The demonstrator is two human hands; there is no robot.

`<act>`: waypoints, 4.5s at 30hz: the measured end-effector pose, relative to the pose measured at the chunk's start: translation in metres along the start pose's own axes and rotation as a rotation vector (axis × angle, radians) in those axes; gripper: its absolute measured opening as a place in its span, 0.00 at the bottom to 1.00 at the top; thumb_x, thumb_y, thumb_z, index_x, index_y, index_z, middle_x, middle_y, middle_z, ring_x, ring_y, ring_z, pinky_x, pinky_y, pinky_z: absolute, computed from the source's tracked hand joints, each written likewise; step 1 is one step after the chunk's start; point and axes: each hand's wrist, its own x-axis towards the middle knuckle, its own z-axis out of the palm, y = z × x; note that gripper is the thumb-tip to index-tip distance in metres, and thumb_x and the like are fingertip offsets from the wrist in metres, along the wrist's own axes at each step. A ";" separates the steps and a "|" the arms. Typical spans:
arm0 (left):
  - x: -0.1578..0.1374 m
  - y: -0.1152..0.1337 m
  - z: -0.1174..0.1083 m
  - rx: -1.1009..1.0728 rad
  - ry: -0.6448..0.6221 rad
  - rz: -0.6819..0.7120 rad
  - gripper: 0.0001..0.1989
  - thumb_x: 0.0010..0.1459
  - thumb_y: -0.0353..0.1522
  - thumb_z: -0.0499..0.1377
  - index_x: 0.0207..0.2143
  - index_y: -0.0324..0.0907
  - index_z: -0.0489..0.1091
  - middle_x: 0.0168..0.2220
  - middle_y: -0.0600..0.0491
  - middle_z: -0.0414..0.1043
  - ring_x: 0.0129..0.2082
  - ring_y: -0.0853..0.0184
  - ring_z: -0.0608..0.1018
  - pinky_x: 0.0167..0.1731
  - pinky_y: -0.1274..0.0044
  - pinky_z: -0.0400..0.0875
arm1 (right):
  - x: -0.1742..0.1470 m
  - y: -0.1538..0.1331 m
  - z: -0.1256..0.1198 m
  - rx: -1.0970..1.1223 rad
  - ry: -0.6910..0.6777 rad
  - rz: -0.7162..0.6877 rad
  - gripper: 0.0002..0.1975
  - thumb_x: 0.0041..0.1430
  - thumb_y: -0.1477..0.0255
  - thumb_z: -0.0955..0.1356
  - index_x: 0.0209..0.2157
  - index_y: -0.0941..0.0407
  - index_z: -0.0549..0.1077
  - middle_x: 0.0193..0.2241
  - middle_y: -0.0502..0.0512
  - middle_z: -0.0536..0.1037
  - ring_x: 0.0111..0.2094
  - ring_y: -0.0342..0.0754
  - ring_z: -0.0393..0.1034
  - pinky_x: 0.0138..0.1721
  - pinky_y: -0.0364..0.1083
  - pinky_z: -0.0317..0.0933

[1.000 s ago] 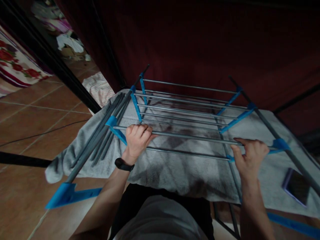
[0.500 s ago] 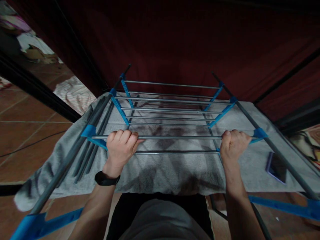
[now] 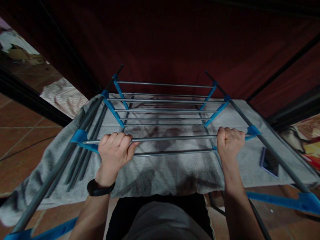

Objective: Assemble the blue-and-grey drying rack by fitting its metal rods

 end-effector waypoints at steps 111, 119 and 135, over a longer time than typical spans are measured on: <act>-0.022 -0.005 0.014 -0.027 -0.001 -0.157 0.13 0.63 0.43 0.56 0.44 0.48 0.73 0.34 0.47 0.71 0.37 0.56 0.70 0.43 0.63 0.54 | -0.027 0.063 0.012 0.113 0.079 -0.080 0.17 0.66 0.56 0.60 0.41 0.52 0.73 0.38 0.58 0.71 0.46 0.57 0.65 0.55 0.62 0.52; -0.023 -0.006 0.001 -0.008 0.017 -0.302 0.23 0.63 0.51 0.52 0.49 0.45 0.71 0.44 0.42 0.72 0.43 0.52 0.70 0.51 0.59 0.53 | -0.028 0.065 0.011 0.119 0.124 -0.149 0.16 0.66 0.56 0.61 0.42 0.52 0.72 0.38 0.59 0.74 0.44 0.57 0.68 0.56 0.62 0.54; -0.021 -0.004 -0.007 0.040 -0.083 -0.278 0.18 0.65 0.46 0.52 0.43 0.42 0.72 0.38 0.45 0.72 0.42 0.54 0.70 0.49 0.60 0.57 | -0.027 0.082 0.027 0.125 0.146 -0.133 0.21 0.60 0.47 0.60 0.35 0.49 0.71 0.36 0.68 0.75 0.41 0.65 0.71 0.49 0.64 0.55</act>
